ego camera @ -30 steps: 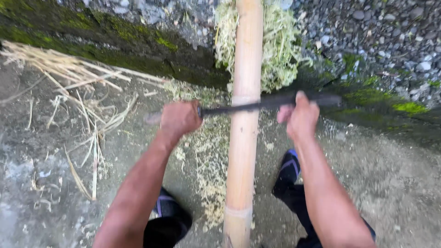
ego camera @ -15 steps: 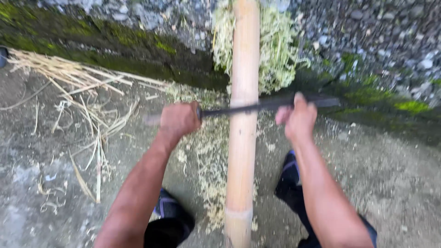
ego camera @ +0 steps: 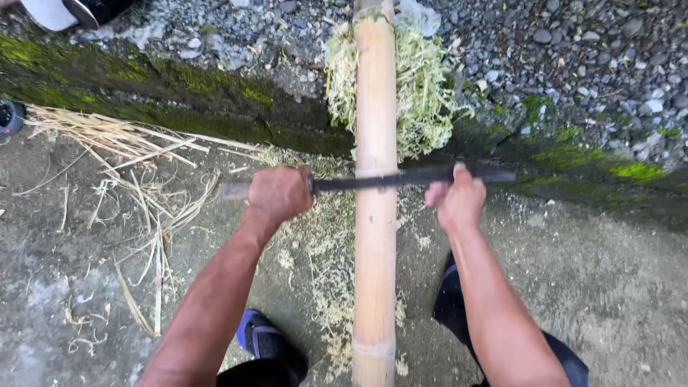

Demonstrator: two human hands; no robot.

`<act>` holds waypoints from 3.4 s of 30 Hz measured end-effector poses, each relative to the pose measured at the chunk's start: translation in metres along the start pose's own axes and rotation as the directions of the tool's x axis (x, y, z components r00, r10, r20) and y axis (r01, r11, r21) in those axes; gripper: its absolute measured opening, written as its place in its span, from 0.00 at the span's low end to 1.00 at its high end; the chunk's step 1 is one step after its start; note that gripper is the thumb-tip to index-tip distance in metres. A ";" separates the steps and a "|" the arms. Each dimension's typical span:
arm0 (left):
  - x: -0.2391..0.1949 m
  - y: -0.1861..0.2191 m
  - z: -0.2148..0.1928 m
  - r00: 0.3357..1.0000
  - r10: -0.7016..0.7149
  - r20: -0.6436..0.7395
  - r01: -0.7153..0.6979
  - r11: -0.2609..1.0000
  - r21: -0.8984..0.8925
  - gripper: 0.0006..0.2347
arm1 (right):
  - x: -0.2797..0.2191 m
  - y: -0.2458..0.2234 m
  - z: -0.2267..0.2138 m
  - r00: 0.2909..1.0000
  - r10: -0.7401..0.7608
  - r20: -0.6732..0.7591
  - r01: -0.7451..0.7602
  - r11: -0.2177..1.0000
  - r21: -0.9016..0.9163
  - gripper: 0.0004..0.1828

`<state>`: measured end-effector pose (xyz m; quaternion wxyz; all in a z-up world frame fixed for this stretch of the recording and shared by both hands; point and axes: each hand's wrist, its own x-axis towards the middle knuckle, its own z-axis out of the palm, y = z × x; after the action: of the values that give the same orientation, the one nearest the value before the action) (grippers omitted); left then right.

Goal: Scraping the outer surface of a bamboo pole using a machete.

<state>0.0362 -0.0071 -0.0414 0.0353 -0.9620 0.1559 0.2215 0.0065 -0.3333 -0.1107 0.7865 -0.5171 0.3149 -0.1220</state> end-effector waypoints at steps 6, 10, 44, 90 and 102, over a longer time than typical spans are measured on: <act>0.000 0.005 -0.003 1.000 -0.018 0.012 0.017 0.998 0.057 0.10 | -0.006 0.006 -0.010 0.995 -0.012 0.095 0.007 0.999 0.054 0.17; -0.016 0.012 0.010 0.997 -0.057 0.059 0.054 0.998 0.040 0.11 | -0.016 0.006 -0.016 0.998 0.036 0.059 -0.036 0.999 0.011 0.18; -0.090 0.016 0.128 0.944 -0.062 -0.324 -0.012 0.975 -0.223 0.08 | -0.092 -0.002 -0.025 0.981 0.085 0.175 -0.053 0.983 -0.177 0.16; -0.035 0.026 0.059 0.987 -0.159 0.018 0.159 0.969 -0.188 0.10 | -0.022 -0.035 0.011 0.974 0.150 0.171 -0.103 0.960 -0.260 0.21; -0.215 0.064 0.194 0.984 -0.111 -0.137 0.083 0.977 -0.198 0.11 | -0.197 0.066 -0.161 0.956 0.276 0.097 -0.226 0.908 -0.353 0.21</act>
<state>-0.2483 0.0201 -0.1220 -0.0582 -0.9811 0.0888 0.1620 -0.2540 -0.3208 -0.1399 0.7157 -0.6070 0.3374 0.0741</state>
